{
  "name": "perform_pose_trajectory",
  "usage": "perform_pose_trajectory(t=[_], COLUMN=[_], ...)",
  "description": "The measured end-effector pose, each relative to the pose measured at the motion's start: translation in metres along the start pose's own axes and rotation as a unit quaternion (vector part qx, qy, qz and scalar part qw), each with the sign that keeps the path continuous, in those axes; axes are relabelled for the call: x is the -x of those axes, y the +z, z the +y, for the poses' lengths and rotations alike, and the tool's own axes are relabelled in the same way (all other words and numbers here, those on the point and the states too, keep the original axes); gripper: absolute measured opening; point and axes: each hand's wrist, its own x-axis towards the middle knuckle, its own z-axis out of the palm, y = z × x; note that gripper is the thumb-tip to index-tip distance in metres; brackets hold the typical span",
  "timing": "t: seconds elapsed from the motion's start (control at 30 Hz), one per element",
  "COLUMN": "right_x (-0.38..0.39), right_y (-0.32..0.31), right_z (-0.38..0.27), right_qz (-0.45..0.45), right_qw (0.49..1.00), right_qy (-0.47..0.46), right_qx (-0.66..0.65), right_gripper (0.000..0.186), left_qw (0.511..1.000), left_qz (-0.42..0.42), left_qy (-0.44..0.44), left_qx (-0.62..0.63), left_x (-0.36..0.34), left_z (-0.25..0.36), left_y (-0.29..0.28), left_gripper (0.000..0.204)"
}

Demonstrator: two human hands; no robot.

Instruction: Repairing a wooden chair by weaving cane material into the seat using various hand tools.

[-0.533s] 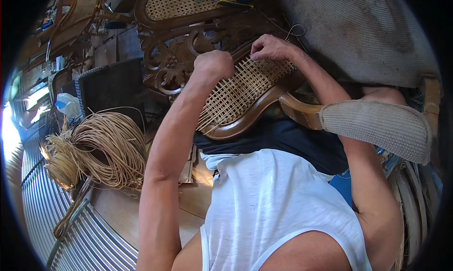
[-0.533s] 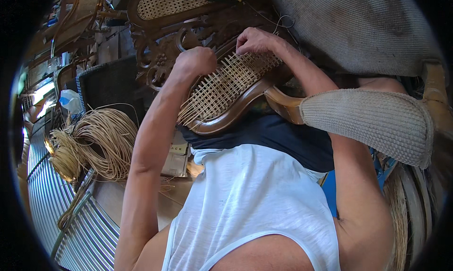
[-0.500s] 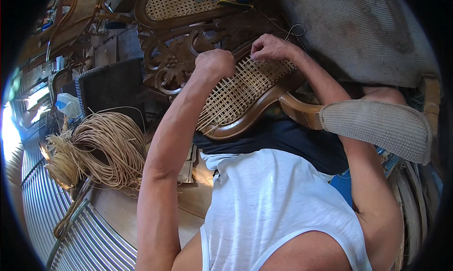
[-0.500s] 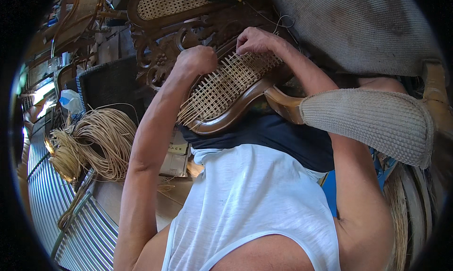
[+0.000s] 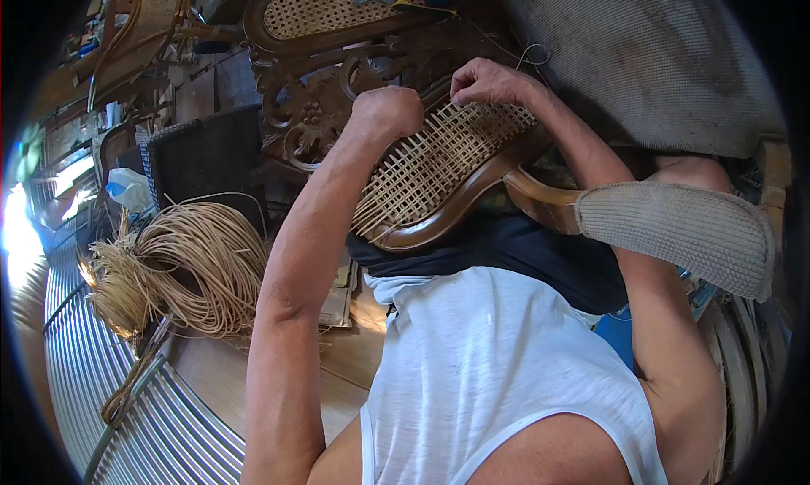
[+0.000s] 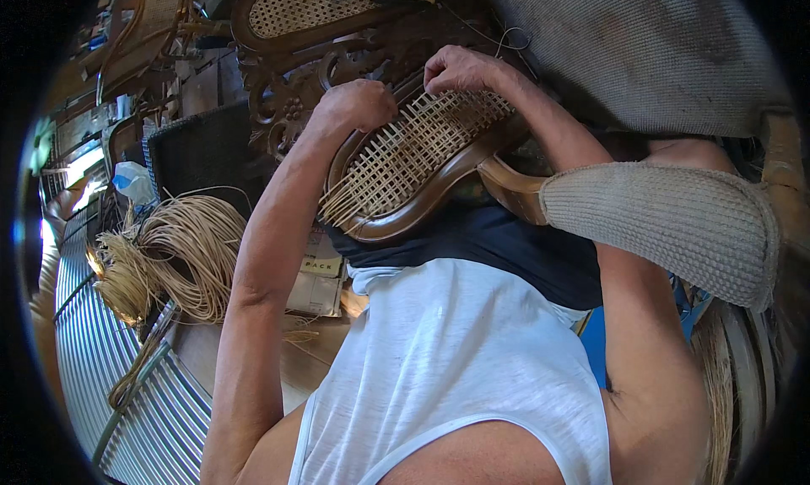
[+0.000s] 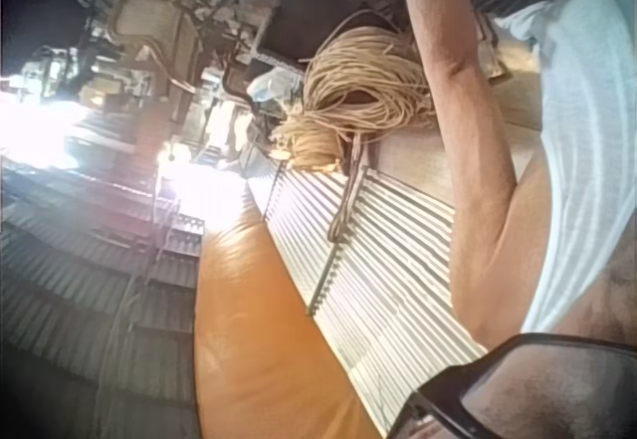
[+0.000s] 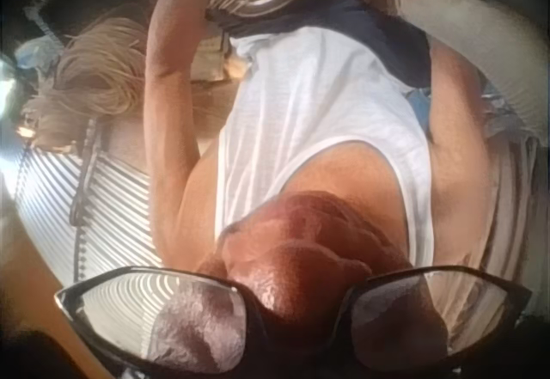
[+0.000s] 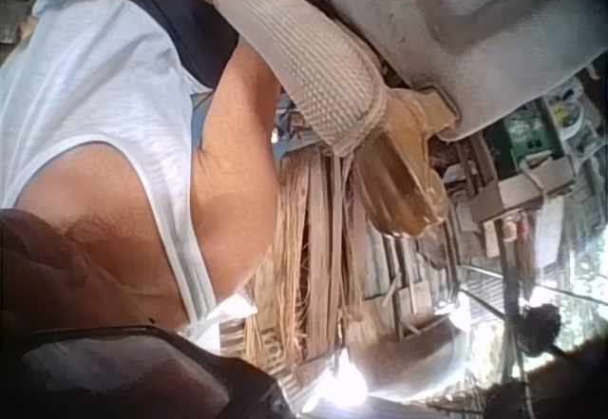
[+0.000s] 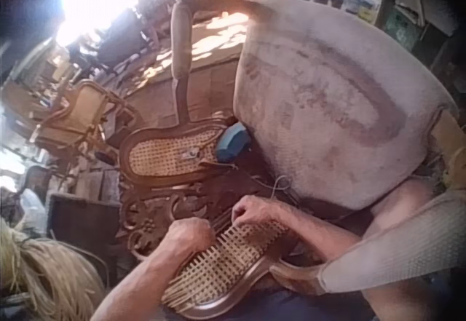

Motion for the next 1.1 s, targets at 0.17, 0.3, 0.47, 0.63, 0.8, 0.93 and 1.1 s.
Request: perform_pose_trajectory(t=[0.17, 0.3, 0.47, 0.63, 0.8, 0.93, 1.1], right_x=[0.002, 0.003, 0.003, 0.003, 0.005, 0.005, -0.001], right_y=[-0.002, -0.005, -0.003, -0.003, -0.001, 0.001, 0.015], right_z=[0.001, 0.002, 0.002, 0.006, -0.001, -0.003, -0.003], right_qz=[0.004, 0.004, -0.005, -0.005, -0.011, -0.004, 0.016], right_qw=[1.0, 1.0, 1.0, 1.0, 1.0, 1.0, 0.998], right_qy=[-0.002, 0.022, 0.025, 0.01, -0.009, -0.005, -0.007], right_qx=[0.007, 0.013, 0.012, 0.004, -0.002, 0.018, 0.068], right_gripper=[0.028, 0.029, 0.03, 0.027, 0.025, 0.026, 0.028], left_qw=[0.999, 1.0, 0.999, 0.997, 0.997, 1.0, 0.978], left_qz=[0.031, -0.021, -0.022, -0.031, -0.012, 0.012, 0.12], left_qy=[0.025, 0.008, -0.002, 0.004, -0.003, 0.004, 0.025], left_qx=[0.016, 0.004, -0.033, -0.071, -0.073, 0.028, 0.17], left_x=[0.003, 0.003, 0.003, 0.006, 0.002, -0.004, -0.014], left_z=[-0.001, 0.01, 0.013, 0.028, 0.032, 0.008, -0.008], left_y=[-0.007, -0.014, -0.019, -0.03, -0.021, 0.016, 0.077], left_gripper=[0.037, 0.038, 0.039, 0.038, 0.035, 0.034, 0.032])
